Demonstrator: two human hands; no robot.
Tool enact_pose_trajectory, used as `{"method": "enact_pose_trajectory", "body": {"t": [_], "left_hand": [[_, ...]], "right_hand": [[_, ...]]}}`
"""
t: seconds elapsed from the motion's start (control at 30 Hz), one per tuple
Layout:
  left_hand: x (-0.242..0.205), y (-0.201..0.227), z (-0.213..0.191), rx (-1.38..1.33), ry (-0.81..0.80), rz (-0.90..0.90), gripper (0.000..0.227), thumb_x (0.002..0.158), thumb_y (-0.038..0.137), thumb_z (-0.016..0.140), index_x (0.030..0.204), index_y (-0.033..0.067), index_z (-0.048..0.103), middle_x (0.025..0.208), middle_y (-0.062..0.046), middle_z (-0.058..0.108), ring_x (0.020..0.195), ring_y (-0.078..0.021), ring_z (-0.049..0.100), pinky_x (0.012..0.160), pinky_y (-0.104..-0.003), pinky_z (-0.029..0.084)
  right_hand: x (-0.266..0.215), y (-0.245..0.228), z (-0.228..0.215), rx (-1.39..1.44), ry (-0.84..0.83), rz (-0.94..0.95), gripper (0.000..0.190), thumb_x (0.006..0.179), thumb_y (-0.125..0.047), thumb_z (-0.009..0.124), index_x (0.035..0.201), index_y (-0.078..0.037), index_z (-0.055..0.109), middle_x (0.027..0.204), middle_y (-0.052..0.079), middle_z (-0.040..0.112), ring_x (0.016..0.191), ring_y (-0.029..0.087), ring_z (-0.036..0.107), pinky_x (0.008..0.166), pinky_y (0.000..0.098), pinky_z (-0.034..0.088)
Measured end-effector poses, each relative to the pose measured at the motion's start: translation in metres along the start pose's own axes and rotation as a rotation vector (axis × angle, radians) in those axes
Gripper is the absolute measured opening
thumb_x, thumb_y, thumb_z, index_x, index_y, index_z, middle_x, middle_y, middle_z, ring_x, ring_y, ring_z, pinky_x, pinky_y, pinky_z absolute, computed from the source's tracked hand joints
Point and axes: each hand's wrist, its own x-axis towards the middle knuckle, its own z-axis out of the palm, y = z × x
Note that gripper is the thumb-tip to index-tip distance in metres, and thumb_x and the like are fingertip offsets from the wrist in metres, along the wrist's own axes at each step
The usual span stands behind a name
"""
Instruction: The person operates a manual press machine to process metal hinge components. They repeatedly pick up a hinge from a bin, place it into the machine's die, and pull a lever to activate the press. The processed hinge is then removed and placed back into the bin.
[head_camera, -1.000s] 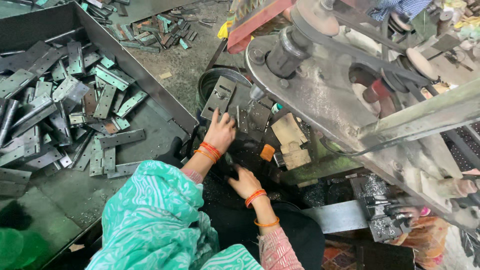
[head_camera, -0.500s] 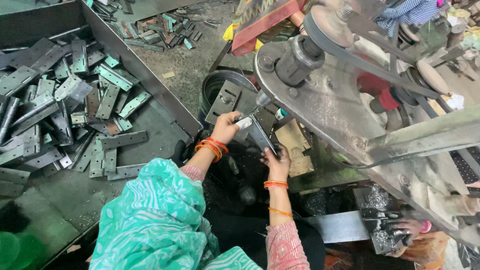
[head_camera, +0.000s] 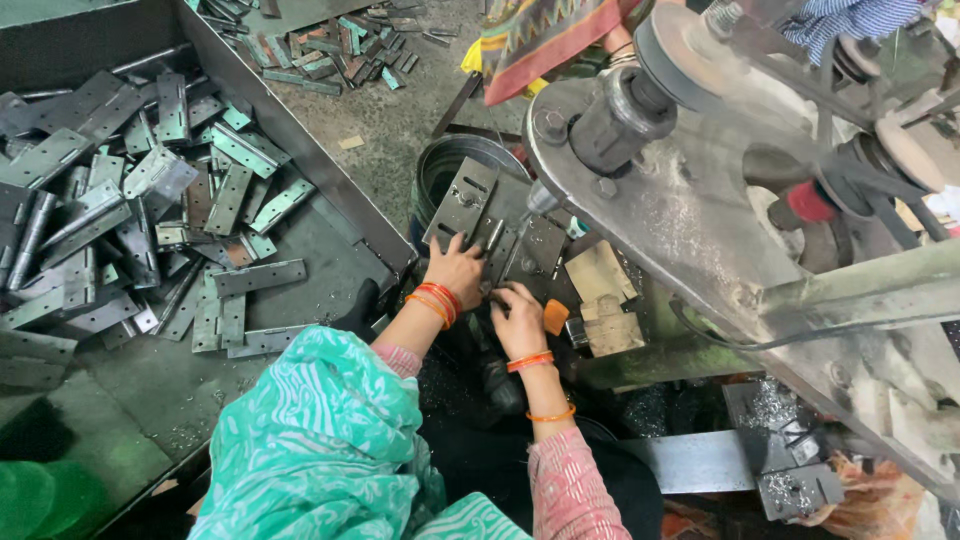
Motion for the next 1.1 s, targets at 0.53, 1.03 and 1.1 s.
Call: {"method": "enact_pose_trajectory", "body": {"t": [0.53,1.03,1.1], "left_hand": [[0.017,-0.005,0.013,0.135,0.116,0.054,0.033,0.085,0.021,0.064,0.116,0.0147,0.075,0.146,0.001,0.055,0.148,-0.0354,0.033,0.112,-0.078,0.016],[0.046,0.001,0.026,0.128,0.218,-0.029,0.029,0.092,0.023,0.054,0.106,0.0171,0.079,0.144,-0.002,0.058,0.144,-0.0368,0.036,0.110,-0.079,0.018],[0.043,0.000,0.025,0.152,0.234,-0.014,0.028,0.091,0.022,0.055,0.105,0.0168,0.079,0.141,-0.002,0.060,0.144,-0.0373,0.037,0.110,-0.079,0.019]], "right_hand": [[-0.159,-0.021,0.045,-0.171,-0.409,0.528,0.058,0.082,-0.031,0.073,0.138,-0.026,0.057,0.146,0.014,0.055,0.114,0.041,0.065,0.090,0.0498,0.056],[-0.148,-0.026,0.045,-0.201,-0.432,0.529,0.055,0.082,-0.029,0.074,0.135,-0.026,0.057,0.135,0.015,0.056,0.101,0.043,0.065,0.084,0.0527,0.055],[-0.158,-0.020,0.047,-0.130,-0.364,0.486,0.051,0.081,-0.029,0.075,0.130,-0.029,0.061,0.128,0.014,0.063,0.105,0.042,0.066,0.084,0.0509,0.057]]}}
